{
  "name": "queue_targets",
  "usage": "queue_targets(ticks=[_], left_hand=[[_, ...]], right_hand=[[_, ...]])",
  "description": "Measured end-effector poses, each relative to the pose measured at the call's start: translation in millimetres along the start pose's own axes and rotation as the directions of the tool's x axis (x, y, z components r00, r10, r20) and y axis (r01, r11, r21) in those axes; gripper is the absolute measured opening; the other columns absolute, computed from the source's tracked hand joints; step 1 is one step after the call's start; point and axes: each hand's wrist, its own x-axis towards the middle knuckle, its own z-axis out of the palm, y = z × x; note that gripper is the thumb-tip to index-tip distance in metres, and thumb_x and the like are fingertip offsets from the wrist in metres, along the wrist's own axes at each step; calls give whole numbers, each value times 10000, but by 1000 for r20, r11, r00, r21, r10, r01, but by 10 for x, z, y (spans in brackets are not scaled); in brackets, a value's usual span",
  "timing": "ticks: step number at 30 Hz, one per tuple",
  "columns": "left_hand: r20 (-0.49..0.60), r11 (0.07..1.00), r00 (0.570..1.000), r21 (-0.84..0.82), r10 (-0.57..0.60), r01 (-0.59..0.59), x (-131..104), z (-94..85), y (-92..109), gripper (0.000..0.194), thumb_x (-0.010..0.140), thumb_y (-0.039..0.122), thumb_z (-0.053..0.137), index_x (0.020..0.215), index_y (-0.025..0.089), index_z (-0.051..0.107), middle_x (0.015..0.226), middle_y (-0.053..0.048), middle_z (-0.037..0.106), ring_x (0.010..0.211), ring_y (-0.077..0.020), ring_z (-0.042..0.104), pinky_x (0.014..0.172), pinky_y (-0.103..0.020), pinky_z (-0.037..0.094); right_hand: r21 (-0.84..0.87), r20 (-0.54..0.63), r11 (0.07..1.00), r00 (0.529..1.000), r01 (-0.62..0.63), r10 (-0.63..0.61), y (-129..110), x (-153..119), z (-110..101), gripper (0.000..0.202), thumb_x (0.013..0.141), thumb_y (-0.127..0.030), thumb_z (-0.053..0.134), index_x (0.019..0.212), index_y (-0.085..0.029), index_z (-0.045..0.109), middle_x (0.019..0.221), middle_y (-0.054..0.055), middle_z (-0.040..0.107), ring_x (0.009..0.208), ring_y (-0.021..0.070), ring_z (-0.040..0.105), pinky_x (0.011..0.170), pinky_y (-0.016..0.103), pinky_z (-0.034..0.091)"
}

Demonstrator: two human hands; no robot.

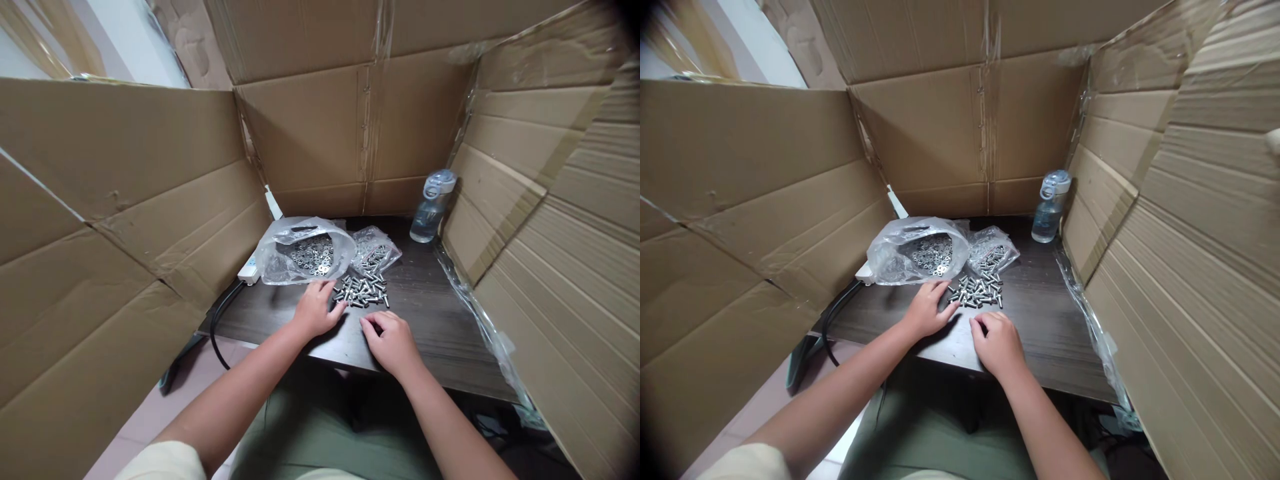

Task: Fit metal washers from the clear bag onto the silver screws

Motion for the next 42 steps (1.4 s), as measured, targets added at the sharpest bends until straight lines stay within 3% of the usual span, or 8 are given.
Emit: queue_targets(ticks=[20, 26, 30, 31, 33, 36, 39, 42], left_hand=[[506, 933, 862, 324, -30, -157, 61, -25, 192, 218, 857, 161, 330, 942, 129, 528, 870, -130, 560, 749, -264, 589, 626, -363, 450], [473, 972, 881, 219, -28, -87, 23, -12, 114, 203, 800, 110, 383, 929, 133, 537, 858, -129, 563, 743, -254, 577, 648, -360, 433], [342, 964, 936, -214, -79, 160, 33, -108, 108, 124, 790, 140, 452, 868, 150, 548, 786, -81, 546, 673, -182, 533, 604, -286, 404], [335, 870, 932, -407, -141, 278, 40, -151, 130, 100, 812, 172, 451, 846, 154, 542, 747, -59, 530, 613, -144, 501, 551, -246, 382], [440, 443, 855, -732, -274, 518, 46, -229, 197, 132, 853, 272, 437, 868, 166, 515, 646, -1, 457, 455, -76, 367, 421, -181, 269], [585, -221, 768, -810, -260, 542, 14, -249, 316, 173, 811, 286, 545, 935, 185, 480, 638, 28, 430, 418, -34, 307, 380, -133, 161], [715, -449, 666, -677, -212, 584, -50, -139, 399, 157, 765, 192, 594, 888, 134, 516, 620, 8, 454, 431, -31, 365, 370, -118, 187], [735, -459, 628, -664, -254, 591, -93, -9, 438, 142, 761, 166, 585, 879, 88, 570, 606, -13, 477, 448, -53, 424, 370, -132, 266]], right_hand=[[-49, 14, 999, 1000, 1, 0, -14, -5, 2, 201, 835, -256, 516, 710, -195, 662, 692, 27, 639, 709, 183, 557, 667, 272, 399], [-57, 21, 998, 1000, 7, -6, -16, -6, 8, 199, 839, -253, 508, 734, -195, 668, 730, 32, 651, 750, 191, 569, 706, 284, 410], [-27, 18, 1000, 1000, 1, -1, -18, -10, 12, 200, 835, -260, 514, 715, -199, 662, 719, 35, 648, 742, 202, 573, 698, 300, 415], [-7, 13, 1000, 1000, -1, 1, -13, -9, 18, 204, 834, -268, 518, 702, -198, 658, 709, 37, 646, 731, 203, 575, 689, 302, 417], [67, -13, 998, 1000, -13, 14, -1, -4, 33, 208, 834, -292, 526, 704, -194, 656, 709, 43, 647, 710, 201, 581, 676, 302, 424], [265, -45, 962, 995, -71, 86, -5, 22, 50, 206, 846, -331, 526, 839, -181, 668, 761, 51, 666, 692, 185, 603, 670, 288, 452], [433, 33, 898, 997, -81, 74, -59, 70, 58, 268, 872, -342, 496, 1017, -178, 651, 837, 57, 679, 754, 175, 624, 718, 279, 473], [448, 108, 893, 994, -28, -23, -132, 131, 95, 255, 874, -335, 500, 966, -186, 686, 846, 60, 666, 810, 175, 612, 753, 277, 466]])
